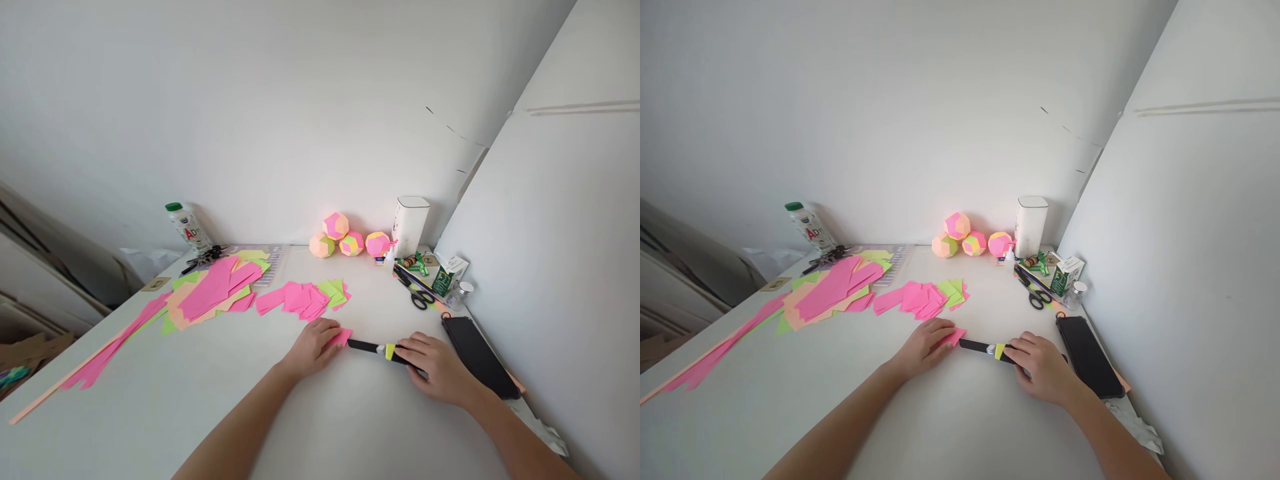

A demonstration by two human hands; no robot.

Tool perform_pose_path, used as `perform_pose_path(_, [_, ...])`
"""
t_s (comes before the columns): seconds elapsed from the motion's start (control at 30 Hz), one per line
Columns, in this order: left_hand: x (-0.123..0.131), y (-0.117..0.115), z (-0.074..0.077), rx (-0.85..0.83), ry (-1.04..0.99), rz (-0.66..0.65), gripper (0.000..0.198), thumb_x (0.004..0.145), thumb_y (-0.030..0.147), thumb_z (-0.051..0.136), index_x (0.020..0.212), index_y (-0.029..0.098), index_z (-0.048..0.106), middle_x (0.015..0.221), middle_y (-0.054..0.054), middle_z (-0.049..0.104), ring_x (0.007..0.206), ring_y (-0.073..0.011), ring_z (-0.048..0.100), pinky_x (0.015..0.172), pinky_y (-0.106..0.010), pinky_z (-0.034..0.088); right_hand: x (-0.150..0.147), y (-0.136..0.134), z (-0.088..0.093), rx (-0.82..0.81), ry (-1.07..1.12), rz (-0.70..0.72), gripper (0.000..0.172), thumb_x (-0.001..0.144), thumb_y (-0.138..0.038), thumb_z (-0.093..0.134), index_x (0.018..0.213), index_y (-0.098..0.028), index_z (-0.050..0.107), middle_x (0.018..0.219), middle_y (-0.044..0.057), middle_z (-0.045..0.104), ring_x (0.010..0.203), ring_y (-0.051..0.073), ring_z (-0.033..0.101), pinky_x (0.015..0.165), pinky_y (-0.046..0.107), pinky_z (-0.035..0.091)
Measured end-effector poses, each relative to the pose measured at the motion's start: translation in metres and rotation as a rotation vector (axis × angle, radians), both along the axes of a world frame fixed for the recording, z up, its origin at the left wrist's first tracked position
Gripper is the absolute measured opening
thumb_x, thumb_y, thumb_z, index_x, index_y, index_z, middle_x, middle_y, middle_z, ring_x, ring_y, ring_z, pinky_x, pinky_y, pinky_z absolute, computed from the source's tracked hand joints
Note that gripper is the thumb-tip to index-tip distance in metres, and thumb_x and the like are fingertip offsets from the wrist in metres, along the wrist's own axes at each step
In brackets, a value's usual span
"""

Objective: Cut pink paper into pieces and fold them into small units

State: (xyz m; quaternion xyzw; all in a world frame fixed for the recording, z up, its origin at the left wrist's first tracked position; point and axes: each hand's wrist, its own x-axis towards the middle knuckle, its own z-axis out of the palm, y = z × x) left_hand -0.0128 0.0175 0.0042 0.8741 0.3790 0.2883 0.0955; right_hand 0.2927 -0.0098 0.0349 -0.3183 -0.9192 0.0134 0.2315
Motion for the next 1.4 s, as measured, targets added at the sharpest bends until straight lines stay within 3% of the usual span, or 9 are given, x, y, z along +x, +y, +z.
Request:
perform_pose_path(0.77, [0.000,-0.001,0.004,-0.040,0.009,-0.019,0.030,0.094,0.030,0.041,0.111,0.018,0.062,0.104,-0.010,0.064,0.093,-0.0219,0.058,0.081,-0.037,0.049,-0.001,-0.001,0.002,0.006,0.007,-0.002,0.034,0.078,-0.007,0.048,0.106,-0.016,0.066,0.099,0.011,0.069,0.089,0.023,0.061,0.075,0.039,0.054])
perform_pose_path(1.1, [0.000,-0.001,0.000,-0.049,0.015,-0.011,0.027,0.087,0.024,0.049,0.111,0.018,0.062,0.106,-0.010,0.063,0.094,-0.0227,0.057,0.083,-0.038,0.048,0.000,0.000,-0.001,-0.018,-0.002,0.007,0.036,0.078,-0.007,0.048,0.107,-0.016,0.066,0.101,0.011,0.069,0.090,0.024,0.061,0.077,0.039,0.053])
perform_pose_path(1.4, [0.000,0.005,-0.011,0.000,-0.009,0.022,0.028,0.090,0.014,0.040,0.103,0.018,0.064,0.103,-0.009,0.066,0.092,-0.0203,0.060,0.080,-0.035,0.050,0.002,0.001,0.001,-0.037,0.001,-0.012,0.035,0.074,-0.007,0.049,0.102,-0.016,0.068,0.097,0.010,0.070,0.088,0.024,0.060,0.075,0.039,0.053])
